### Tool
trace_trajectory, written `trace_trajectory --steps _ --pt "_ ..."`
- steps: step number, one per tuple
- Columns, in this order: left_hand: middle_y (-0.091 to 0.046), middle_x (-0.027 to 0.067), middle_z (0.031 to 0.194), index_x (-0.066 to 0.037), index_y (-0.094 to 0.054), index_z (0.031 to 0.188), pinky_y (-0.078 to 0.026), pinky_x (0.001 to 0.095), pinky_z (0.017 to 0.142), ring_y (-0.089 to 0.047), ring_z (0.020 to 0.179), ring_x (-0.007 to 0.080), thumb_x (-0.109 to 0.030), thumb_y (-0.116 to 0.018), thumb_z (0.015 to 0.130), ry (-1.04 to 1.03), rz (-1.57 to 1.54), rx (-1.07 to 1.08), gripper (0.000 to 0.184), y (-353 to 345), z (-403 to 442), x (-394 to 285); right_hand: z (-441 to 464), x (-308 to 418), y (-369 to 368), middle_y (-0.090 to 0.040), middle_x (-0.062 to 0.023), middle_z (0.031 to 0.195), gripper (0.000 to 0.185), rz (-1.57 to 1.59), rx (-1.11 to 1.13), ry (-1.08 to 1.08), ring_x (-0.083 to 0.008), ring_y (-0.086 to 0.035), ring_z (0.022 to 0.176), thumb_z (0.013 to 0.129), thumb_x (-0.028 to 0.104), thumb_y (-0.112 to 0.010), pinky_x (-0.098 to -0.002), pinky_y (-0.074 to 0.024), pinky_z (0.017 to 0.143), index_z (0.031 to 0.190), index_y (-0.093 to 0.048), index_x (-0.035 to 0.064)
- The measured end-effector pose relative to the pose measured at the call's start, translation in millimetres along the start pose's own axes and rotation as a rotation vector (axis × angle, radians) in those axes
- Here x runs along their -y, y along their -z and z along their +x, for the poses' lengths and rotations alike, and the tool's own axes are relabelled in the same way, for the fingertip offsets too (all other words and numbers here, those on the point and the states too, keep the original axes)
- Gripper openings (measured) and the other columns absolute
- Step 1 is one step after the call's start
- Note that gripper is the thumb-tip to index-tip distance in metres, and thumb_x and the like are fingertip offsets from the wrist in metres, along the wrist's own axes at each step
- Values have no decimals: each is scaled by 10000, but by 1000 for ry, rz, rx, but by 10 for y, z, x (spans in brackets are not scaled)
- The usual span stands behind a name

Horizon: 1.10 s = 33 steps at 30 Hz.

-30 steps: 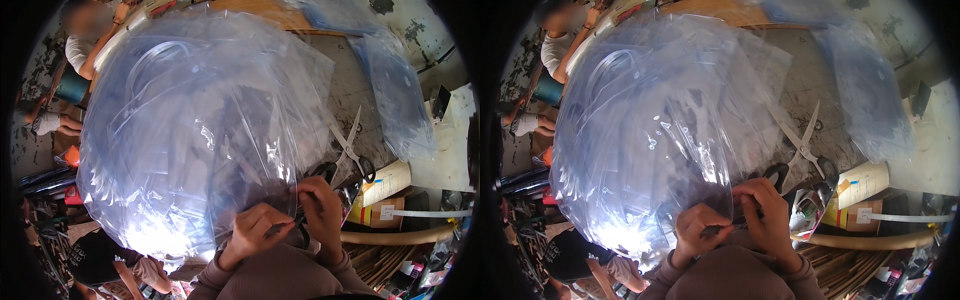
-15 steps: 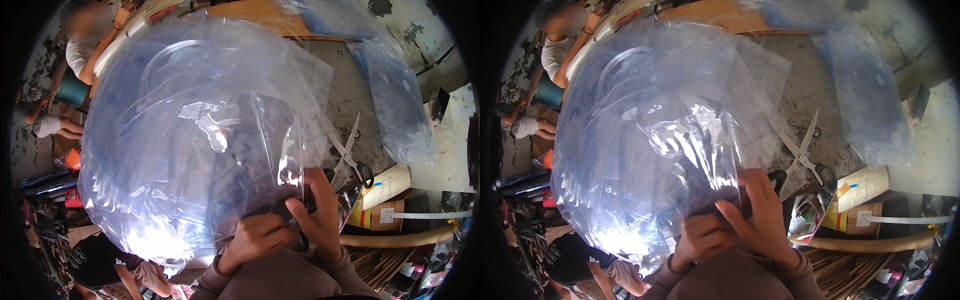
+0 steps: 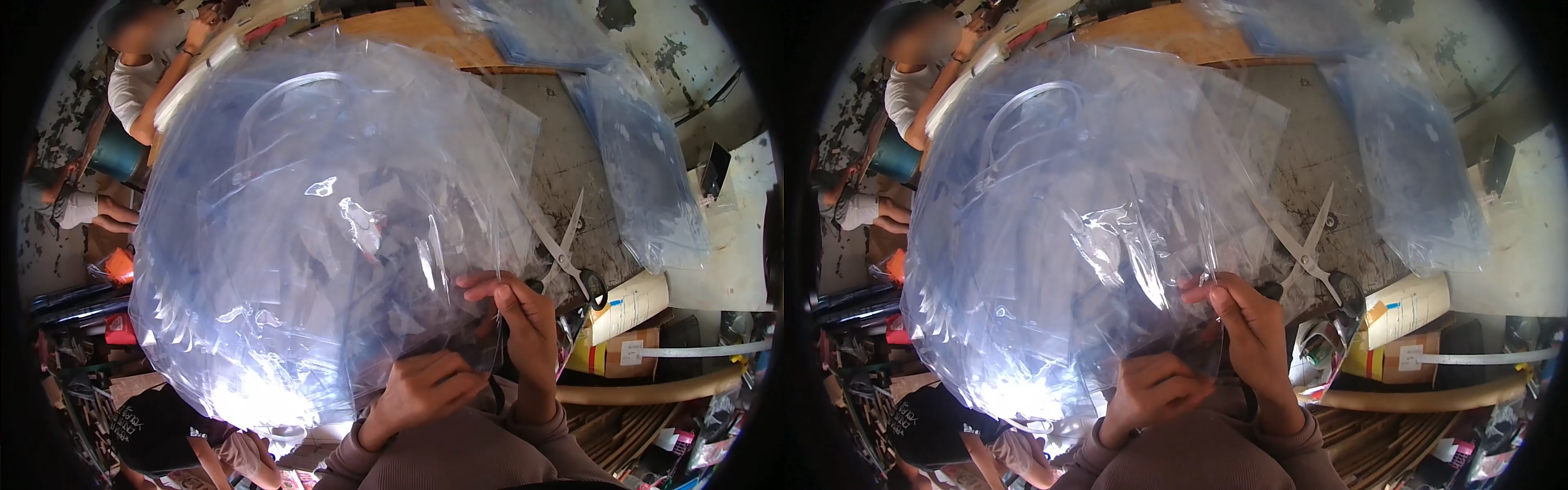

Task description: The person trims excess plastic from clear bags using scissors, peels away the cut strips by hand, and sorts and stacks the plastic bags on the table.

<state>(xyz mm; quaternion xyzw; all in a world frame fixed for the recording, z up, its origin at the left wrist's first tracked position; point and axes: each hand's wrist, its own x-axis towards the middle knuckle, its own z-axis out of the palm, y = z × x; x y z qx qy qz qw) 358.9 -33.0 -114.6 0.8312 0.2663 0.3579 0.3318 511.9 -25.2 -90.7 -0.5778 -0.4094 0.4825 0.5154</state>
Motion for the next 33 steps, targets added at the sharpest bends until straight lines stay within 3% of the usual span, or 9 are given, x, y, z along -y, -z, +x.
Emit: trace_trajectory --steps 5,7,17,23,25,27,29,32,33 --pt "-563 46 692 -50 -541 746 -463 256 455 -574 542 165 16 -689 609 33 -162 -135 212 -17 -60 37 -19 -22 45 -585 -22 713 290 30 -6 -37 -43 -458 581 958 202 -402 -196 -386 528 959 -618 7" --pt "-569 36 670 -65 -544 747 -459 254 447 -580 538 162 -8 -700 614 26 -165 -132 213 -14 -66 54 -18 -6 42 -492 9 621 275 41 1 -54 -38 -421 561 959 183 -400 -200 -347 527 965 -610 6" --pt "-575 30 649 -76 -550 738 -453 253 437 -584 528 154 -41 -722 619 -15 -153 -118 212 -4 -33 54 4 -67 56 -475 20 617 222 1 27 -4 -36 -420 565 944 140 -424 -199 -345 528 981 -587 -6" --pt "-576 34 647 -79 -564 711 -450 260 441 -582 526 161 -46 -729 619 21 -167 -92 192 15 -21 33 -45 -171 106 -518 -4 659 201 5 88 37 -51 -471 590 922 128 -465 -205 -379 556 1050 -558 2" --pt "-571 28 679 -77 -566 728 -455 259 455 -579 540 161 -46 -726 623 0 -150 -83 193 13 -29 44 -119 -162 62 -596 -66 742 230 -189 93 205 -85 -561 665 893 85 -493 -232 -431 592 1111 -523 16" --pt "-565 23 710 -75 -568 744 -460 258 469 -576 554 161 -46 -723 627 -29 -139 -64 196 8 -41 31 -200 -41 5 -613 -94 802 258 -224 78 176 -105 -586 705 882 65 -497 -249 -447 609 1137 -505 25" --pt "-565 3 726 -90 -577 741 -469 252 506 -579 582 149 -118 -735 663 -9 37 3 178 -4 -54 -5 -222 -11 24 -628 -121 956 265 -228 67 151 -135 -617 726 874 34 -487 -260 -487 595 1138 -510 35" --pt "-564 -19 733 -111 -584 739 -477 243 554 -582 625 127 -187 -724 705 -186 275 33 163 14 13 -199 -111 112 126 -624 -150 962 222 -125 -46 158 -177 -640 760 882 17 -461 -244 -522 579 1093 -520 -17" --pt "-564 -19 733 -111 -584 739 -477 243 554 -582 625 127 -187 -724 705 -205 267 39 163 27 0 -244 -53 199 265 -607 -89 1012 204 -109 -36 229 -141 -629 722 891 47 -462 -229 -541 553 1074 -551 24"
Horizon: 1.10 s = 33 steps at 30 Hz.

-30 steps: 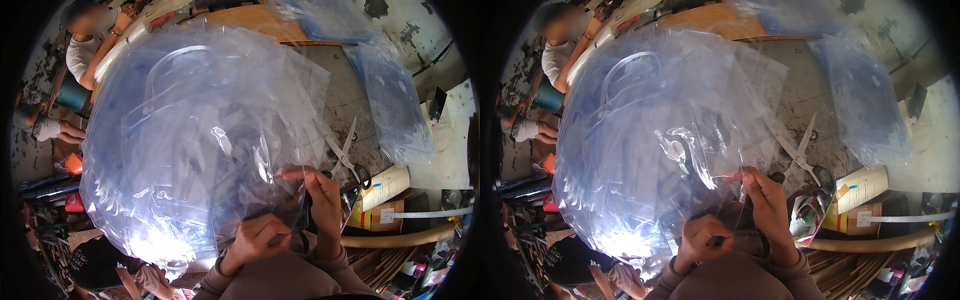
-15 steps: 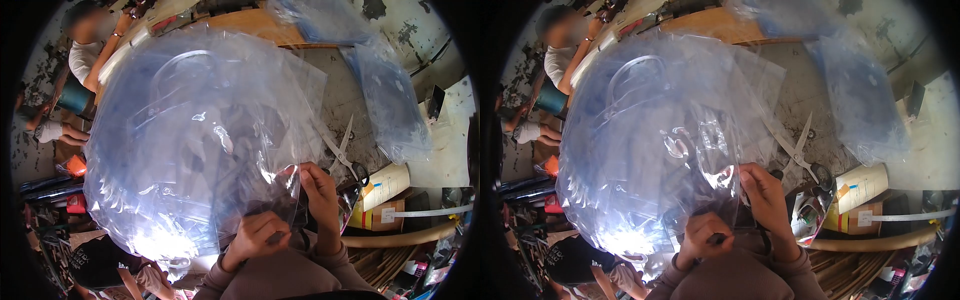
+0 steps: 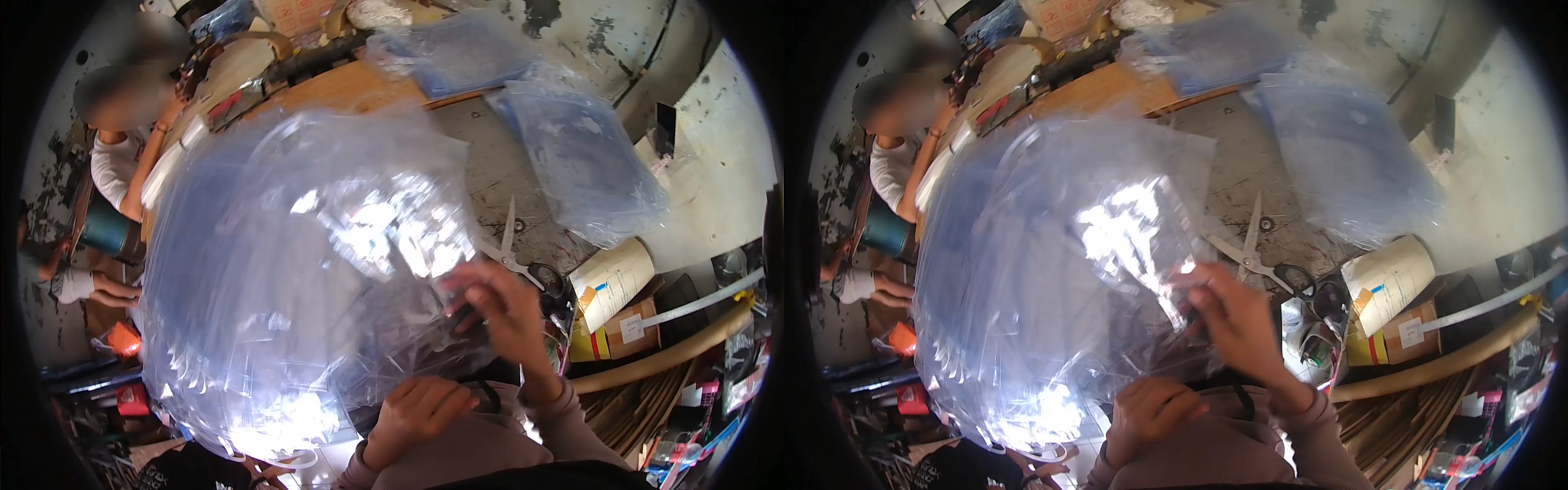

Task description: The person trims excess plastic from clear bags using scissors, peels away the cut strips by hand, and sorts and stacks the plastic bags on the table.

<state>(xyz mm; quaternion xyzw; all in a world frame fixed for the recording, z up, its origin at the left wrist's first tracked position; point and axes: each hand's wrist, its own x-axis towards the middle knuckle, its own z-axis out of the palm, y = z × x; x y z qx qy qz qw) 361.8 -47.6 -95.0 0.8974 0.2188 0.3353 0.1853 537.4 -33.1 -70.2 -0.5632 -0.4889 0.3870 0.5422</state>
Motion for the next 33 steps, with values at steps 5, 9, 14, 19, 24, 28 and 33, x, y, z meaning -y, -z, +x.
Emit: trace_trajectory --steps 5,9,14,19,24,28,33 --pt "-577 -43 765 -150 -592 754 -476 260 703 -574 653 100 -217 -713 729 27 121 49 140 239 -141 -25 265 197 1446 -645 -71 769 290 -255 -426 152 -75 -535 536 866 122 -513 -202 -383 444 1136 -543 20" --pt "-569 16 925 -134 -606 800 -347 478 925 -553 901 180 -127 -722 643 296 470 -100 195 558 -469 167 488 666 2583 -614 -86 962 381 -334 -351 50 -78 -549 557 849 257 -546 -188 -402 461 1170 -521 54" --pt "-422 135 1297 -109 -507 1161 -247 543 1020 -381 1208 337 -246 -618 768 721 867 -150 431 901 -470 400 594 2 3883 -571 -184 1095 482 -1530 -504 163 -273 -596 899 857 311 -564 -373 -469 743 1232 -454 30" --pt "-402 138 1310 -134 -386 1324 -291 500 991 -380 1211 325 -401 -496 867 801 1080 -123 540 948 -444 504 338 -91 2132 -429 -174 1301 534 -1336 -370 262 -344 -409 1203 828 388 -581 -469 -352 966 1278 -440 137" --pt "-515 90 1081 -109 -505 1233 -371 443 853 -472 992 268 -317 -540 868 869 1031 -253 422 1068 -403 643 176 -483 1525 -399 -119 1343 553 -1552 -333 96 -343 -319 1270 802 430 -581 -610 -190 1004 1274 -452 173" --pt "-569 39 872 -78 -643 1037 -403 362 732 -496 773 215 -243 -564 858 713 1011 -338 255 1072 -444 655 107 -388 1676 -364 -99 1369 577 -1556 -318 88 -332 -306 1282 770 464 -594 -593 -158 1026 1249 -472 166" --pt "-555 35 747 -79 -686 949 -402 330 605 -486 663 194 -165 -615 813 575 765 -401 176 841 -406 462 -69 -130 1180 -389 -127 1339 552 -1365 -409 247 -327 -338 1264 752 437 -627 -567 -217 1015 1186 -522 112"
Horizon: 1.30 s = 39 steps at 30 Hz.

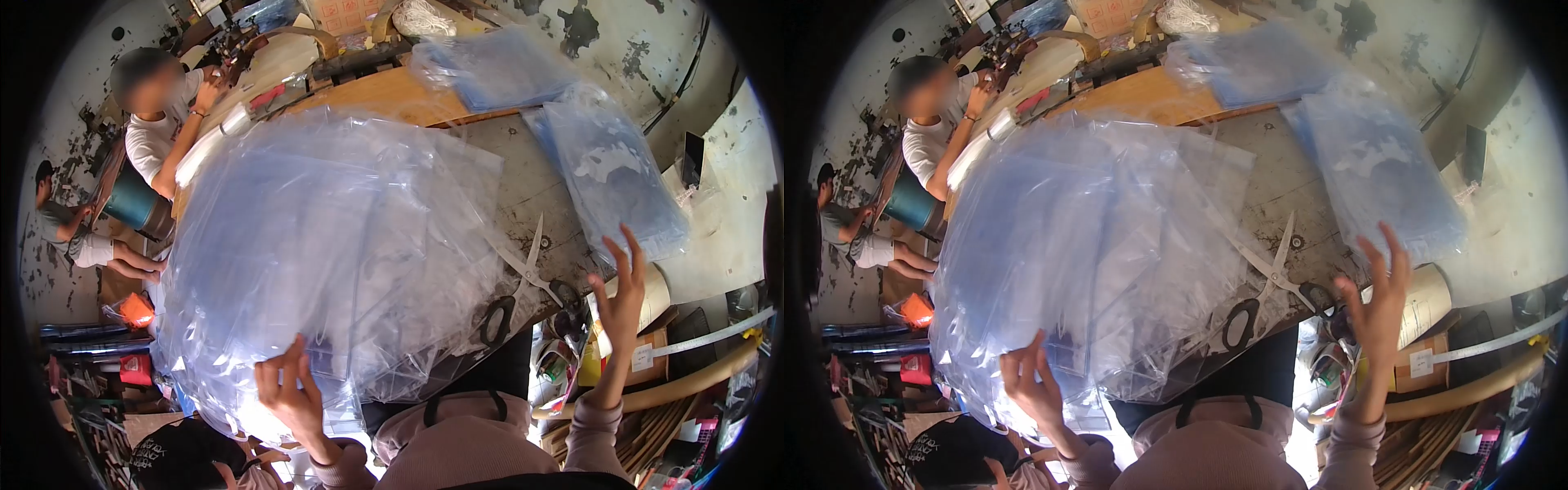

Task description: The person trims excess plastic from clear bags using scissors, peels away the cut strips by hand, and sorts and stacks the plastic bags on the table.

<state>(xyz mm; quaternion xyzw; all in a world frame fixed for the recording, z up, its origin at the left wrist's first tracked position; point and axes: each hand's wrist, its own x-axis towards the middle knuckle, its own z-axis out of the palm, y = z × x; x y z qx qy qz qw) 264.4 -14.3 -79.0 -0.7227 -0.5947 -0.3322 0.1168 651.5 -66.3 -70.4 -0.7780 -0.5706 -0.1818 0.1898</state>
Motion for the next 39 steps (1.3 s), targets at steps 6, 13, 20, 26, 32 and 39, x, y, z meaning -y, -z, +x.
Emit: trace_trajectory --steps 6,13,20,26,32,39 --pt "-600 -2 722 -100 -708 892 -424 293 574 -506 638 160 -151 -699 700 -140 -156 153 199 99 -200 -33 -121 778 -68 -460 -132 1274 425 573 75 213 -286 -451 1180 731 289 -678 -490 -342 961 1105 -584 109" --pt "-584 7 636 -90 -716 756 -428 318 621 -522 588 155 -185 -705 671 -32 -352 184 128 254 -154 -2 -178 1273 -210 -591 -81 1088 246 597 230 712 -189 -561 1037 789 170 -603 -388 -435 881 1031 -613 126" --pt "-475 92 1145 -106 -625 1053 -337 520 956 -474 1072 274 -188 -816 569 162 -28 -370 526 -14 268 -294 -191 1379 -178 -661 -62 698 105 1352 714 182 -127 -652 638 811 49 -604 -225 -526 554 912 -623 27" --pt "-240 185 1316 -25 -231 1348 -369 478 950 -215 1282 306 -78 -741 683 334 -642 -273 840 -406 111 -800 -204 1482 -371 -635 -127 755 128 1818 850 -343 -188 -646 686 871 43 -539 -259 -528 567 855 -587 -75" --pt "-455 140 1111 -12 -305 1266 -442 303 763 -479 948 180 -88 -619 810 537 -1351 -27 559 -456 -260 -976 -154 1504 -594 -602 -76 704 129 2026 604 -470 -147 -603 594 866 61 -550 -263 -517 538 839 -590 -59" --pt "-541 92 749 24 -459 978 -450 226 577 -534 650 123 -99 -608 831 504 -1443 92 243 -443 -305 -898 -120 1478 -610 -591 -66 686 141 2220 659 -596 -144 -593 562 862 89 -566 -277 -519 518 842 -592 -48"
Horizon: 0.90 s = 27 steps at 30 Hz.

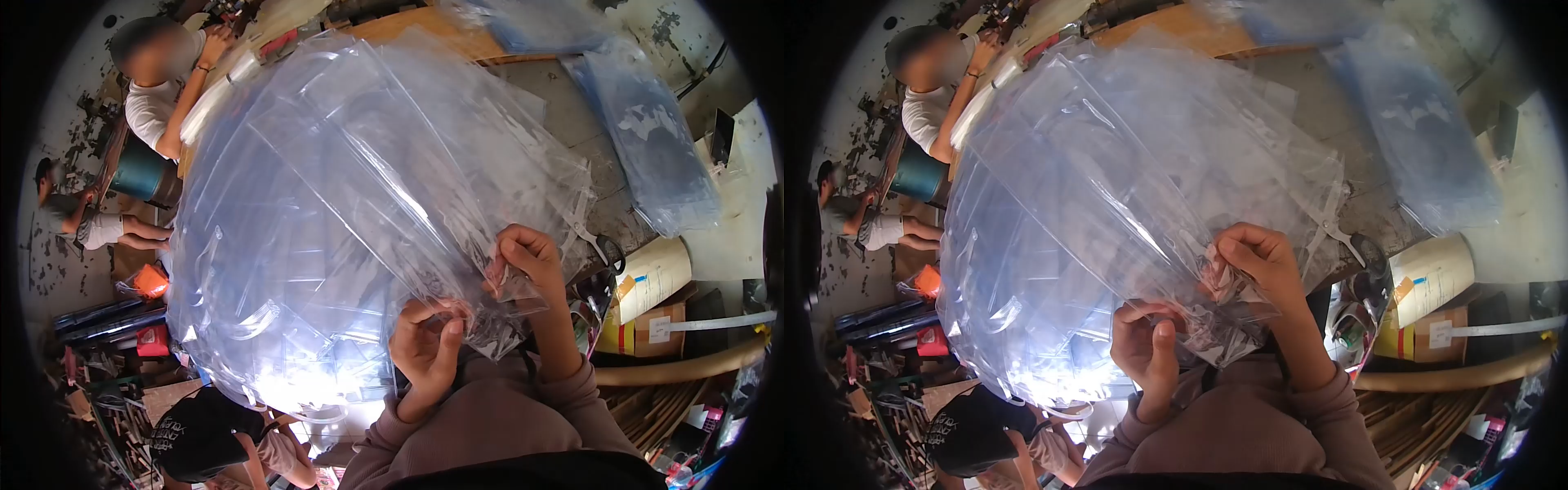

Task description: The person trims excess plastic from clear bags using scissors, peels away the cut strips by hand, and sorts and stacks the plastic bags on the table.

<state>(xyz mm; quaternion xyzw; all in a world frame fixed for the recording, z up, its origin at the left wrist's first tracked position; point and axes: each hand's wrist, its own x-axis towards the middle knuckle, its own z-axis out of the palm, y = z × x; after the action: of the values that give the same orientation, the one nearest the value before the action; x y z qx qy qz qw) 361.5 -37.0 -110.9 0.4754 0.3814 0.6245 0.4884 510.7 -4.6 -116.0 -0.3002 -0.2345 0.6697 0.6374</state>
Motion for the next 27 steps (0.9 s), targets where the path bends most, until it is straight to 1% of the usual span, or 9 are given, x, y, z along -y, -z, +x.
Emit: trace_trajectory --steps 1,3,4,6,7,9,15,21,27 --pt "-541 92 749 24 -459 978 -450 226 577 -534 650 123 -99 -608 831 6 3 1 243 8 -7 6 0 2 12 -591 -68 684 140 -29 1 -2 -145 -594 558 863 88 -564 -278 -520 516 842 -591 -47" --pt "-522 77 723 -5 -437 892 -435 212 492 -515 546 105 -120 -611 835 -15 -12 11 216 17 -18 20 1 8 13 -591 -69 682 139 -58 -3 -6 -147 -594 554 864 88 -561 -278 -521 514 842 -591 -47" --pt "-522 77 723 -5 -437 892 -435 212 492 -515 546 105 -120 -611 835 -11 -12 11 216 16 -19 11 2 13 1 -591 -70 680 143 -53 2 -7 -147 -595 552 865 90 -560 -275 -518 510 839 -590 -48" --pt "-490 57 684 -35 -411 832 -407 183 432 -484 478 77 -129 -610 839 26 -30 7 221 15 -21 -21 6 8 -1 -591 -71 677 147 -46 6 -8 -148 -596 550 866 93 -560 -271 -516 507 837 -589 -49" --pt "-490 57 684 -35 -411 832 -407 183 432 -484 478 77 -129 -610 839 29 -29 8 221 22 -26 -12 9 1 8 -593 -73 679 149 -48 16 5 -149 -596 547 867 93 -559 -269 -512 500 836 -588 -50" --pt "-467 41 685 -45 -399 819 -381 167 394 -453 453 52 -128 -607 841 16 -34 21 225 39 -37 15 5 -2 12 -596 -76 680 151 -47 21 17 -150 -596 544 868 94 -558 -267 -508 494 835 -587 -51" --pt "-449 29 734 -43 -397 819 -385 159 390 -452 466 46 -124 -610 836 25 -33 20 228 51 -54 33 -2 9 -12 -606 -91 680 143 -45 12 9 -149 -595 551 869 83 -552 -259 -490 490 838 -586 -53" --pt "-455 39 746 -37 -400 820 -384 157 396 -454 473 47 -104 -590 839 5 -36 20 203 38 -44 37 0 -2 -4 -608 -89 689 136 -52 0 1 -135 -586 556 867 75 -550 -250 -479 497 839 -586 -54" --pt "-469 43 713 -39 -396 830 -383 161 417 -449 479 47 -94 -587 839 -4 -19 37 199 52 -46 43 2 -10 0 -600 -81 686 134 -68 -9 15 -133 -580 550 865 74 -552 -254 -482 496 830 -587 -51"
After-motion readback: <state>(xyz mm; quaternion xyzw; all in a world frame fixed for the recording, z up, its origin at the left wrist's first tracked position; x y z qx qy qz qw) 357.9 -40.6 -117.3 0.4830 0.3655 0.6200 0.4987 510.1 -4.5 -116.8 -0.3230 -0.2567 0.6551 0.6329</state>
